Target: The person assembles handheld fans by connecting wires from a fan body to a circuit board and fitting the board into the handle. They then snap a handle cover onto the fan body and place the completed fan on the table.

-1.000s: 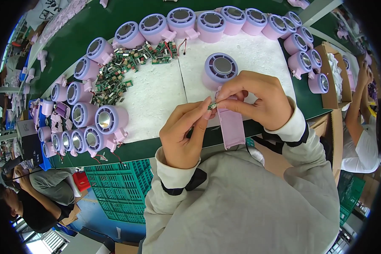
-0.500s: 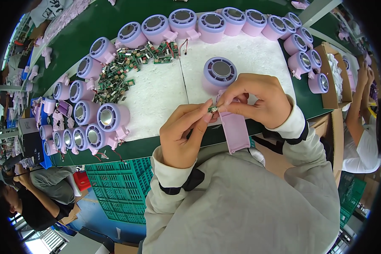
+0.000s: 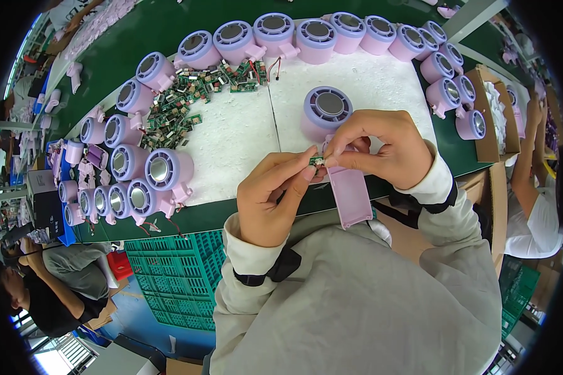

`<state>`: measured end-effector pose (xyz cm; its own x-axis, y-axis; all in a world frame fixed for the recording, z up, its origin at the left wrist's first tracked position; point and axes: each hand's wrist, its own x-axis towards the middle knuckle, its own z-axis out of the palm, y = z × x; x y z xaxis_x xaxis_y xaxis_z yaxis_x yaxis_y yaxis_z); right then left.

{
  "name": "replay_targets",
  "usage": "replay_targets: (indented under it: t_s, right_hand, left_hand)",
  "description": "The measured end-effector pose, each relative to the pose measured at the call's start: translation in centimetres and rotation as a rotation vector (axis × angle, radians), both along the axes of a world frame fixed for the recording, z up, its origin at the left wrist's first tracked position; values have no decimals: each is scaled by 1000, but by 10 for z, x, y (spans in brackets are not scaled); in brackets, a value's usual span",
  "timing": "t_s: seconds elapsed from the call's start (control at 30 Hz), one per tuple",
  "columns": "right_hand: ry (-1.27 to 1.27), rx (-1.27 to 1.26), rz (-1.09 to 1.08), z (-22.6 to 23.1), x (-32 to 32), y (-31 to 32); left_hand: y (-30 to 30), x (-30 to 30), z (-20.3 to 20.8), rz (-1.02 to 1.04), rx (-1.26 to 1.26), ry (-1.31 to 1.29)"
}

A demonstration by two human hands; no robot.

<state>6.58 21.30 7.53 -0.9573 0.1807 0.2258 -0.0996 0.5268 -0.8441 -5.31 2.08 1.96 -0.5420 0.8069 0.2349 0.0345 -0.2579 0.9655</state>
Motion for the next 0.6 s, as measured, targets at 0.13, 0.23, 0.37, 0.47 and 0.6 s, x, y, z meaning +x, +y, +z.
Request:
replay_targets:
  t_s: [0.13,0.23,0.37,0.47,0.6]
  right_hand:
    - [10,-36,-78,-2,-1,-13]
    - [-23,-233,-316,-3,1,-36]
    - [40,-382,-453,-11,-1,-53]
    - [34,-370,-457,-14,-2,-53]
    - [40,-367,-505,-17,-2,-53]
  left_hand:
    - [-1,9,8,152,-54,176]
    - [1,23,16,357,-197,449]
    - [11,37,8,552,-100,620]
    - [20,40,4,645,-112,718]
    - [22,44,4,639,-176,826]
